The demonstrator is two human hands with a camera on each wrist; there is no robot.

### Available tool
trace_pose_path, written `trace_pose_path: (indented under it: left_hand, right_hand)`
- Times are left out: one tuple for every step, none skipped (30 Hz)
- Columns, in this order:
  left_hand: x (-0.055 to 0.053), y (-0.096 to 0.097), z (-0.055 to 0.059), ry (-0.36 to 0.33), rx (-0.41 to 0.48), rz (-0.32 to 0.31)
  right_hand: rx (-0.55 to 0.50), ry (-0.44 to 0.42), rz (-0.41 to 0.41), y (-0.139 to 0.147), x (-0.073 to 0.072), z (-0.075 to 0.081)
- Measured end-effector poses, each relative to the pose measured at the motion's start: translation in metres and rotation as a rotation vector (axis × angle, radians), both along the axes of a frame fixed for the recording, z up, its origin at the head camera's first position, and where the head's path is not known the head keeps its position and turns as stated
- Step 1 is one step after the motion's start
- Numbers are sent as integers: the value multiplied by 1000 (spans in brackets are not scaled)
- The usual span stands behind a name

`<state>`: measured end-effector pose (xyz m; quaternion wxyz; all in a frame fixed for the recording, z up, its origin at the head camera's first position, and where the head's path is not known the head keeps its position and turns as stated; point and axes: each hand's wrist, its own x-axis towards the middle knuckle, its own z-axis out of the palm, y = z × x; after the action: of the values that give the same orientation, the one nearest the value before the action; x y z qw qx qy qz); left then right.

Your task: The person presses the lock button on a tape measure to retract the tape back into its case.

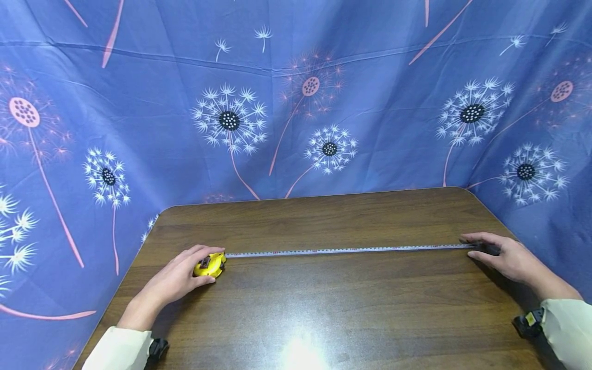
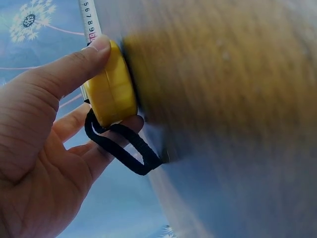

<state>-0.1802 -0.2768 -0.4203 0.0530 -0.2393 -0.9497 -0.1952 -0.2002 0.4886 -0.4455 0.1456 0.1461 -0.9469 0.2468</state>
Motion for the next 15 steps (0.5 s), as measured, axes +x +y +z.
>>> trace_pose_path:
  left_hand:
    - [0,0,0,-2,0,1]
    - [0,0,0,-4,1,1]
    - [0,1,1,-6,1,1]
    - [-1,1,1,-9,2,1]
    - [-1,1,1,-12,3,2]
    - [-1,0,1,-15,5,3]
    - [-1,0,1,-18,7,3]
    - [-1,0,1,-22,9,3]
    - [-1,0,2,-27,11,3]
    - [-1,0,2,-30,15,1]
    - [-1,-1,2,-31,18,0]
    - [-1,-1,2,-32,21,-3]
    - [-1,-2,2,-30,22,-5]
    - [-1,-2,3,-29,24,-7]
    - [-1,-3,3,-25,26,-9]
  right_hand:
    - [-9,3,5,0,1,0]
    - [-14,8,11,1,1,-1]
    - [-20,11,17,1,1,-1]
    - [-25,14,25,1,2,-1]
    - [-29,14,32,1,2,-1]
    - [-29,13,32,2,2,0]
    - [-30,19,35,2,3,0]
    - [-29,16,31,2,3,0]
    - [-32,14,29,2,3,1]
    - [-31,12,25,2,3,2]
    - [-26,13,18,2,3,2]
    - [-28,14,20,1,3,3]
    - [-29,18,18,0,3,3]
    - [-32,13,15,0,3,4]
    - [-38,18,19,-1,3,4]
